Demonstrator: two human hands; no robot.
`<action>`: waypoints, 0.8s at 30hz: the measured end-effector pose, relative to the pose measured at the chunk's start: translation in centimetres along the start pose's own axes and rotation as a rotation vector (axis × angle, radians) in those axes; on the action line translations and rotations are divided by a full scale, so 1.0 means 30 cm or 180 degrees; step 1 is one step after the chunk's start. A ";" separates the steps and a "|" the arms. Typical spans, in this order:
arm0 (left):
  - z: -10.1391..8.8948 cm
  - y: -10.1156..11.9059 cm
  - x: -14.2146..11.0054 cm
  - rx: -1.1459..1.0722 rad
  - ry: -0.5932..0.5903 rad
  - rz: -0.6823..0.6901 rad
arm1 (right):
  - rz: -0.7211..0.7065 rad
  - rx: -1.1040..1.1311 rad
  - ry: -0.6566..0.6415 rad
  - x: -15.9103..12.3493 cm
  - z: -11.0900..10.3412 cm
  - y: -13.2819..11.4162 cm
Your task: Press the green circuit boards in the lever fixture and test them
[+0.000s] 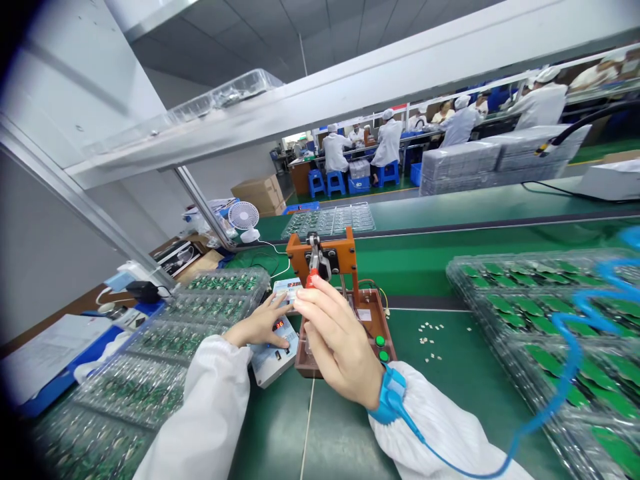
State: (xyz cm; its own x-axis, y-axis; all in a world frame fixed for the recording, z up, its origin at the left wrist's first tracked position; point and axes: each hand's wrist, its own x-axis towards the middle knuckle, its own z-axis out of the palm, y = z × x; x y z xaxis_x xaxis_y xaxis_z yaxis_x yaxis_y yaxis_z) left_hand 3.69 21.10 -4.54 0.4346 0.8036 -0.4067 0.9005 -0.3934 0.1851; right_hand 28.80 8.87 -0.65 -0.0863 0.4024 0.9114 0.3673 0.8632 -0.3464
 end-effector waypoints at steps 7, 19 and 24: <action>-0.030 -0.011 -0.033 0.0200 -0.0120 -0.0211 | 0.0000 0.0034 -0.0006 -0.005 0.002 0.003; -0.043 0.008 -0.013 0.0398 -0.0452 -0.0353 | -0.0076 0.0012 -0.0027 -0.002 -0.001 0.005; -0.046 0.010 -0.009 0.0470 -0.0510 -0.0357 | -0.0115 0.0002 0.0014 -0.001 0.002 0.003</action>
State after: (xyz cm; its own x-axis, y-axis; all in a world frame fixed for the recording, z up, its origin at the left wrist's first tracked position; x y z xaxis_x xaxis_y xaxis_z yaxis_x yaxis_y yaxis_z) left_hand 3.86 21.39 -3.14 0.3142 0.7694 -0.5561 0.9265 -0.3763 0.0029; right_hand 28.77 8.95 -0.71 -0.0953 0.3697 0.9243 0.3634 0.8773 -0.3135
